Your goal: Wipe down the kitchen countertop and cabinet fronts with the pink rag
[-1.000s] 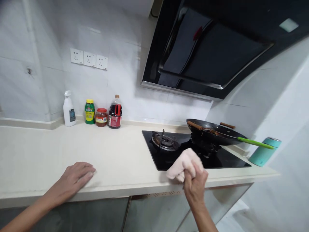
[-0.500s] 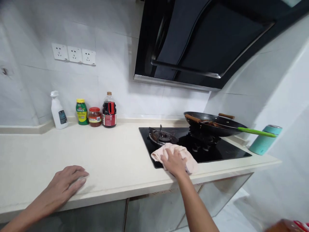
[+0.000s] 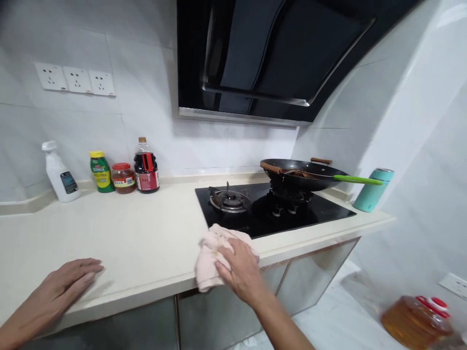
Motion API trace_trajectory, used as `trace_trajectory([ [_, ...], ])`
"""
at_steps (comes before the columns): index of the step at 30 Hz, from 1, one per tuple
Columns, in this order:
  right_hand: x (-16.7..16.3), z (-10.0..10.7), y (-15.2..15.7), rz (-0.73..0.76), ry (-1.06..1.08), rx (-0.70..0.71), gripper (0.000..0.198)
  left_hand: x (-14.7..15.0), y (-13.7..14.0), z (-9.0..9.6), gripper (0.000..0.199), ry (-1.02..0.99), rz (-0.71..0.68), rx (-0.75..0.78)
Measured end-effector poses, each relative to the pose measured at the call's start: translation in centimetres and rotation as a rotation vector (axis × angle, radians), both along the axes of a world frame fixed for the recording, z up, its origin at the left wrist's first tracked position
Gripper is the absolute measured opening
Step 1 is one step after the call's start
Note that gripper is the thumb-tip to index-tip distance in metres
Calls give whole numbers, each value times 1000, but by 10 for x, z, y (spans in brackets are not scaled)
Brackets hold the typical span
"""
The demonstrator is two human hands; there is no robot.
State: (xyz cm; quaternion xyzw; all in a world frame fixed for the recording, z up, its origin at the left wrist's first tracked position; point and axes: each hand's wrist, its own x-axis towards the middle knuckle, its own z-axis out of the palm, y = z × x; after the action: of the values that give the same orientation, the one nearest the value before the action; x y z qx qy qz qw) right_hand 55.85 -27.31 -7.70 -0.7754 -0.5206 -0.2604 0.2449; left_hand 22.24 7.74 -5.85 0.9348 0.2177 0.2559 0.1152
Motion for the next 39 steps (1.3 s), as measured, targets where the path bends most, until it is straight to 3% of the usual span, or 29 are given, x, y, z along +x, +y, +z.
trace_trajectory([
  [4,81,-20,-57,-217,42,102,45,2,7,-6,44,-6,-13,36],
  [9,173,-6,-115,-540,177,83,56,7,2,1,45,11,-22,56],
  [12,197,9,-125,-766,297,30,63,8,-3,4,46,4,-37,41],
  [14,195,15,-119,-863,328,15,64,8,-6,4,46,-12,-50,40],
  [17,164,12,-96,-875,288,5,58,9,-11,4,45,-5,-45,48],
  [21,83,-13,-44,-701,169,0,49,9,-21,8,45,7,-43,20],
  [27,-84,-38,54,-206,8,226,38,7,-28,16,47,-69,-81,-82],
  [31,-173,-40,110,182,-41,161,51,3,-26,17,49,-158,-70,-186],
  [33,-195,-43,129,299,-109,119,63,1,-27,17,50,-200,-50,-218],
  [35,-202,-47,138,321,-163,92,73,-2,-29,18,52,-200,-33,-182],
  [39,-173,-54,124,317,-243,93,72,-13,-32,18,51,-124,-59,-31],
])
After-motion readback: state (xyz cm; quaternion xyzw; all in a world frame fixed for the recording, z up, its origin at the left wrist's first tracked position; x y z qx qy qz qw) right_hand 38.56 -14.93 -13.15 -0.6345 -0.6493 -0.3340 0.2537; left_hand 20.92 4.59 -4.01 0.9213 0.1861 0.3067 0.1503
